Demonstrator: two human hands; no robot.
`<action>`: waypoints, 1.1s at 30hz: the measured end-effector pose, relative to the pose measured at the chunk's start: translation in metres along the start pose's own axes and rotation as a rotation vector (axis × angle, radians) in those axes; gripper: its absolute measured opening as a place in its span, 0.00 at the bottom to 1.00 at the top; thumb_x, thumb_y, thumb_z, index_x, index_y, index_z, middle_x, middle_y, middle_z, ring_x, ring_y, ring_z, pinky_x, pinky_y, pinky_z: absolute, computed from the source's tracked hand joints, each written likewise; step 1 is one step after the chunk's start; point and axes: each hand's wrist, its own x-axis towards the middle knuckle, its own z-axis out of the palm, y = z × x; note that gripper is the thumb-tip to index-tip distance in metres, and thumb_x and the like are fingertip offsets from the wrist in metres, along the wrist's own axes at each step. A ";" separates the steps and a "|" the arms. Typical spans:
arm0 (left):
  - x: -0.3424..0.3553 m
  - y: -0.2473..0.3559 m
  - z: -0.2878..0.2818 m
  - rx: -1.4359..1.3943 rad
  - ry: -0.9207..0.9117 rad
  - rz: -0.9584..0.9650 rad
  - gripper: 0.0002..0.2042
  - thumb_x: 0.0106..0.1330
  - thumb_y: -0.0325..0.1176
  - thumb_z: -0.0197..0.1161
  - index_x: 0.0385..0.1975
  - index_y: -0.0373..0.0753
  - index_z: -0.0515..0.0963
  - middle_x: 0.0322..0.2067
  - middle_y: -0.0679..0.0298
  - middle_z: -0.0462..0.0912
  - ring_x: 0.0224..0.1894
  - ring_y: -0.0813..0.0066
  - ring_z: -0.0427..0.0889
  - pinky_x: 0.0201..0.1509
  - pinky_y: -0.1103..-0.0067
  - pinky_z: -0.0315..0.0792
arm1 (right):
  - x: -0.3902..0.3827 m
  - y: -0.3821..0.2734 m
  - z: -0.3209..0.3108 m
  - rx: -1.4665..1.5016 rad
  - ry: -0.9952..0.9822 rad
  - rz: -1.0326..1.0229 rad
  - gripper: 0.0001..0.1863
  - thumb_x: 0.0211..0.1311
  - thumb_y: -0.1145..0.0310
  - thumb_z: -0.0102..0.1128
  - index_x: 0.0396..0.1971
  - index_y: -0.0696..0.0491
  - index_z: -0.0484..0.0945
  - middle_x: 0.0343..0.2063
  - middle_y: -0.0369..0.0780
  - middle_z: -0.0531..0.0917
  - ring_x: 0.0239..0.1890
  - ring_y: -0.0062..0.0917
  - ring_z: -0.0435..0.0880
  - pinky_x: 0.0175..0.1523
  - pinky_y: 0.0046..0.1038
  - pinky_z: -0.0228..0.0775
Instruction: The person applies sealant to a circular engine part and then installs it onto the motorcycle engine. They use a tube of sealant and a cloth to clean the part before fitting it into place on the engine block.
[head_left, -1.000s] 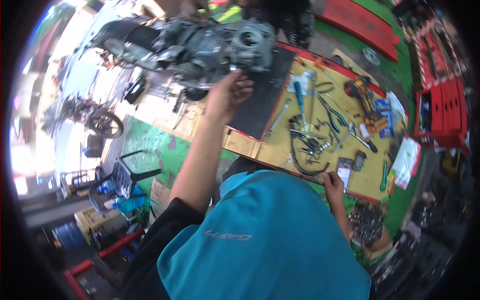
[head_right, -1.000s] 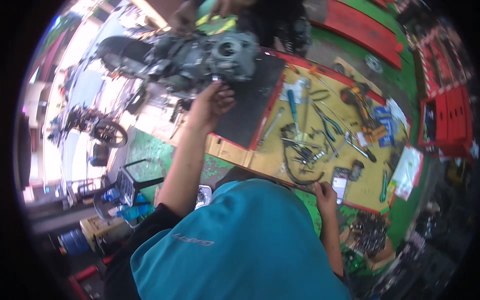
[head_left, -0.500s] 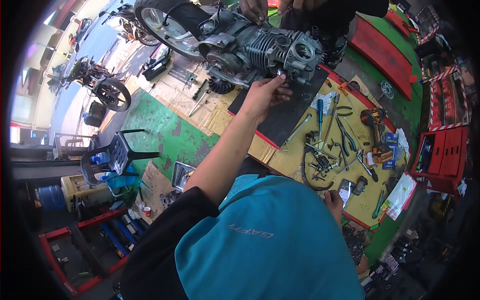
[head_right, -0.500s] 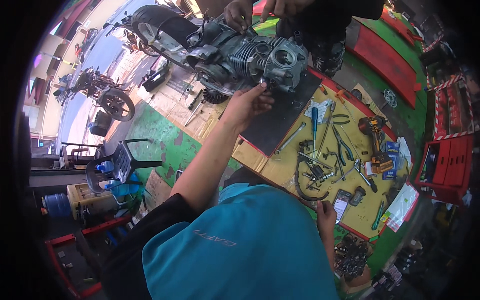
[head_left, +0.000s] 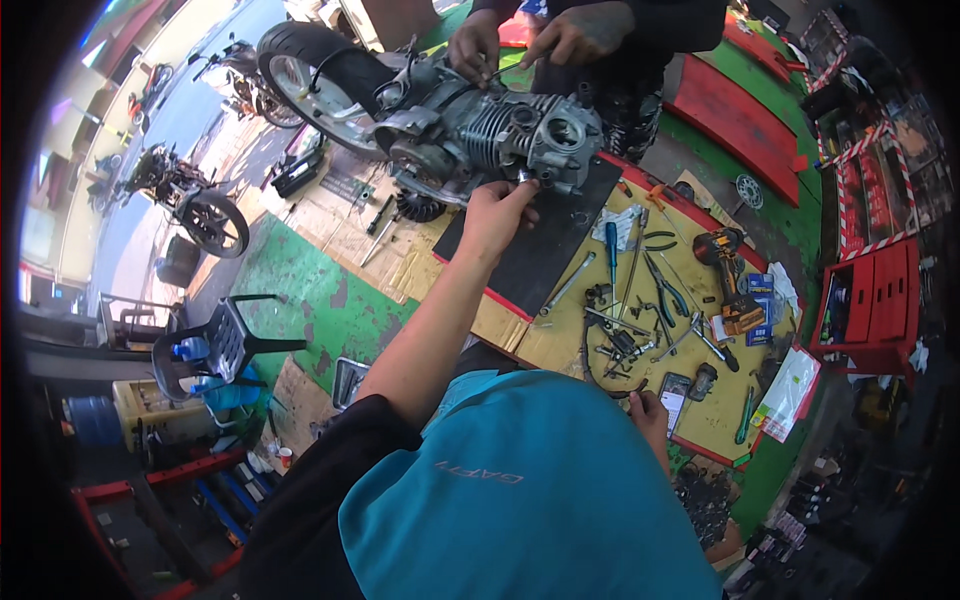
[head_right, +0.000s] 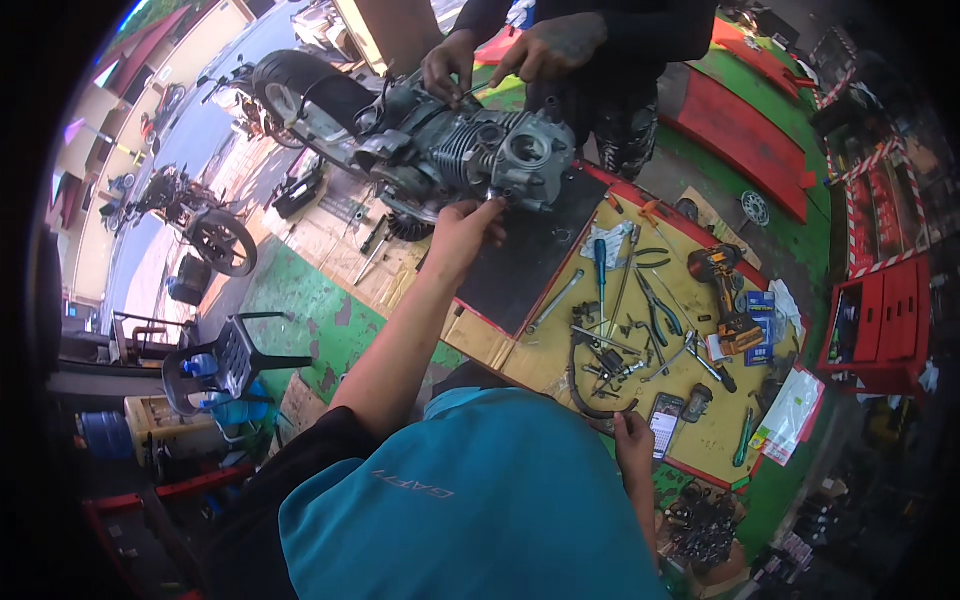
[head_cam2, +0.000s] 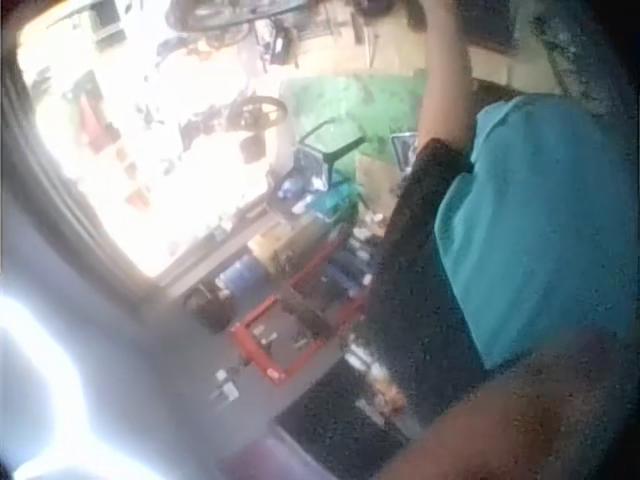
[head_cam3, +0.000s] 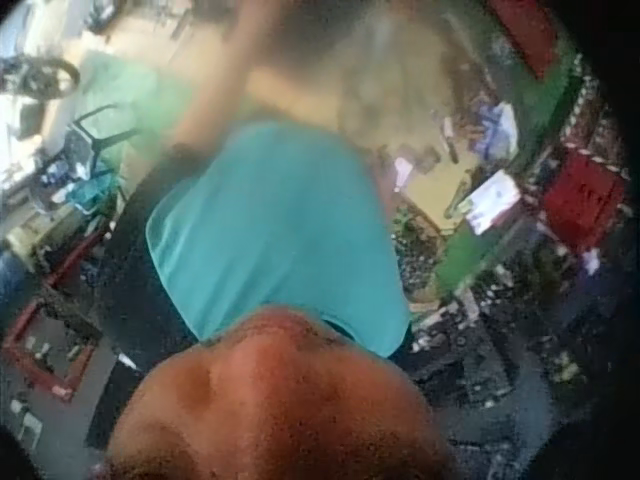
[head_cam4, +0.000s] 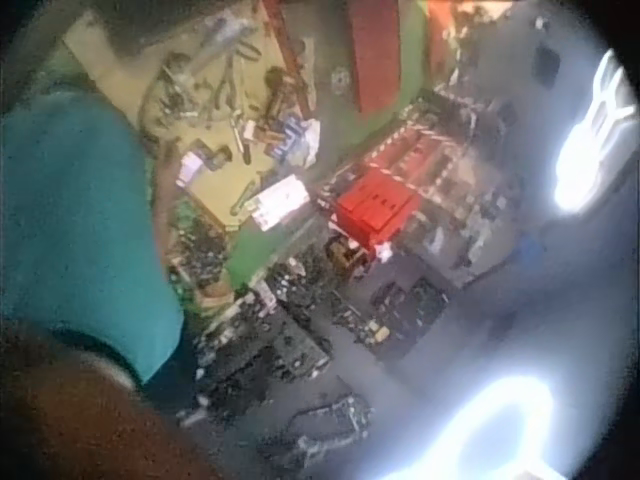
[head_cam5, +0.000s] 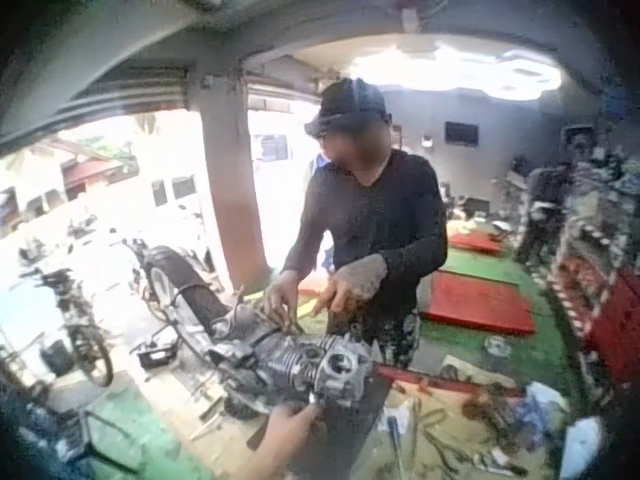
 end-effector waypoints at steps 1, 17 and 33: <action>-0.003 0.007 -0.002 -0.049 -0.104 -0.039 0.23 0.71 0.49 0.59 0.43 0.29 0.80 0.26 0.58 0.84 0.27 0.72 0.82 0.35 0.78 0.75 | 0.001 0.003 0.002 0.004 0.004 -0.002 0.16 0.72 0.61 0.60 0.37 0.62 0.81 0.26 0.40 0.83 0.29 0.20 0.77 0.37 0.26 0.70; 0.002 -0.005 -0.008 -0.377 -0.199 -0.152 0.12 0.70 0.41 0.64 0.36 0.36 0.81 0.25 0.64 0.82 0.28 0.72 0.81 0.43 0.72 0.78 | 0.009 0.068 -0.004 -0.086 0.050 -0.046 0.17 0.72 0.61 0.60 0.33 0.63 0.78 0.23 0.41 0.79 0.27 0.20 0.73 0.34 0.29 0.68; 0.006 -0.010 -0.008 -0.390 -0.211 -0.229 0.20 0.74 0.51 0.56 0.42 0.36 0.76 0.30 0.60 0.82 0.33 0.71 0.79 0.48 0.70 0.75 | -0.008 0.017 -0.013 -0.071 0.098 0.053 0.20 0.68 0.52 0.63 0.36 0.58 0.82 0.18 0.40 0.77 0.22 0.26 0.76 0.30 0.32 0.69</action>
